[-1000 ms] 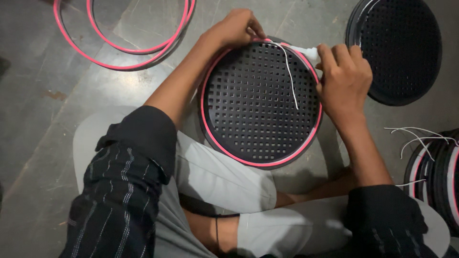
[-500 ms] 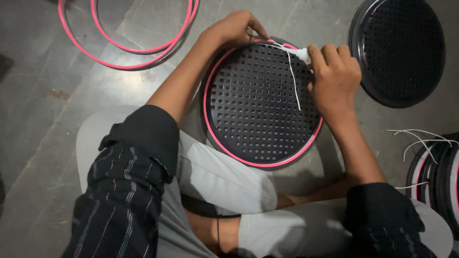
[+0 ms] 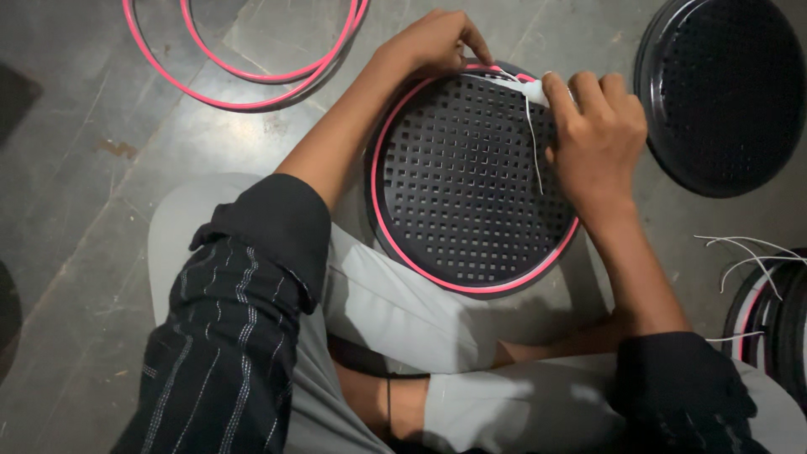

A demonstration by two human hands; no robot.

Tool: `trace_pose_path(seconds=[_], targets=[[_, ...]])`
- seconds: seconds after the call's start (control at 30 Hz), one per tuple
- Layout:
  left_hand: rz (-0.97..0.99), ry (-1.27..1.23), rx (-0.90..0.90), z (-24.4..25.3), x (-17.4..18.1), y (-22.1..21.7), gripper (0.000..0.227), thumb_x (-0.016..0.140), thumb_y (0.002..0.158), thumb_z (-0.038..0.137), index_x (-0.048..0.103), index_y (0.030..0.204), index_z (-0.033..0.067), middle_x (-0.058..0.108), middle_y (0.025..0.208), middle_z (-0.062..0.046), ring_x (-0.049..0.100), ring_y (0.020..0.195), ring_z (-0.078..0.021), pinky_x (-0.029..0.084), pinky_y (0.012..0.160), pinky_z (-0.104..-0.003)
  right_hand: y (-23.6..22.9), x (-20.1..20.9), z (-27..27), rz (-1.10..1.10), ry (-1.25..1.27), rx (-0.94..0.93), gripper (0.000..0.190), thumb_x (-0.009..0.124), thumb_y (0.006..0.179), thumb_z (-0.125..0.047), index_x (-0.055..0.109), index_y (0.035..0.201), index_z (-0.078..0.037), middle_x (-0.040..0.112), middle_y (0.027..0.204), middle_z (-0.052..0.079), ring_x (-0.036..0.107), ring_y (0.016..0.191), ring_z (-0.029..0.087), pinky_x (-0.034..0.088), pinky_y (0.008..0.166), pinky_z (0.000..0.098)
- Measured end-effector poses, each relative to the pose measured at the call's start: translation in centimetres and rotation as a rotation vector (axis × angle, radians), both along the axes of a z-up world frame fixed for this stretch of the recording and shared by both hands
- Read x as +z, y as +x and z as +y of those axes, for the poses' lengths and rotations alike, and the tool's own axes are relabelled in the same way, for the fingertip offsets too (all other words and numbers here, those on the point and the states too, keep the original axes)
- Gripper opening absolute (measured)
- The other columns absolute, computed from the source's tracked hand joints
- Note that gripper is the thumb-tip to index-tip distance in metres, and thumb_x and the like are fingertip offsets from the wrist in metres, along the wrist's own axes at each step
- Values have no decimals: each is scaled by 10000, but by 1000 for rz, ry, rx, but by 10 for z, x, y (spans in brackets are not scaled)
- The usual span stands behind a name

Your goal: The person sits on the floor and applies glue from a white bottle along the edge of a black perforated speaker grille. They then press a pink and white flexible ring onto the glued edge to secure it in place.

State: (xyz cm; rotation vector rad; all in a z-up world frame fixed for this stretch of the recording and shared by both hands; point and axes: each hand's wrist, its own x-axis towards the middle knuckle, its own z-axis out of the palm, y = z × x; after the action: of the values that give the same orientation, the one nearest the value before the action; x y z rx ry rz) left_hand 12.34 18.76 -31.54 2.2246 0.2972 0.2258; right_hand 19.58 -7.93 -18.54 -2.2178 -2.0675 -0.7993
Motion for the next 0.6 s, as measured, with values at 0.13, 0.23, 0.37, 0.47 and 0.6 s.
trace_pose_path(seconds=[0.13, 0.23, 0.37, 0.47, 0.6], targets=[[-22, -62, -12, 0, 1, -2, 371, 723, 809, 59, 815, 1114, 251, 761, 1104, -128, 743, 922, -247, 583, 801, -364, -2, -1, -1, 36, -17, 7, 567, 821, 696, -154, 712, 1252, -117, 622, 1020, 38, 591, 1010, 264, 456, 782, 403], [13, -91, -7, 0, 1, -4, 317, 771, 828, 117, 801, 1114, 252, 749, 1101, -147, 735, 936, -248, 576, 819, -359, -4, -3, 0, 65, -8, 29, 551, 831, 722, -164, 707, 1255, -101, 625, 1023, 45, 591, 1010, 266, 461, 787, 407], [15, -92, -16, 4, -1, -3, 402, 730, 800, 53, 797, 1137, 261, 762, 1108, -155, 744, 979, -256, 581, 861, -360, -6, -6, 4, 54, 21, 35, 495, 833, 779, -141, 703, 1255, -105, 620, 1017, 38, 584, 1011, 261, 445, 780, 406], [-19, -96, -20, 4, -6, -1, 408, 740, 786, 46, 806, 1124, 264, 755, 1139, -140, 729, 1021, -262, 572, 877, -363, -4, -9, 5, 108, 9, 15, 501, 831, 727, -167, 712, 1207, -90, 619, 1043, 56, 589, 987, 283, 445, 762, 421], [4, -134, -15, 6, -10, 2, 415, 733, 776, 38, 814, 1105, 278, 769, 1149, -108, 736, 1031, -251, 571, 886, -358, 1, -13, 11, 63, 41, -7, 434, 816, 776, -82, 717, 1197, -117, 606, 989, 34, 580, 949, 255, 437, 786, 410]])
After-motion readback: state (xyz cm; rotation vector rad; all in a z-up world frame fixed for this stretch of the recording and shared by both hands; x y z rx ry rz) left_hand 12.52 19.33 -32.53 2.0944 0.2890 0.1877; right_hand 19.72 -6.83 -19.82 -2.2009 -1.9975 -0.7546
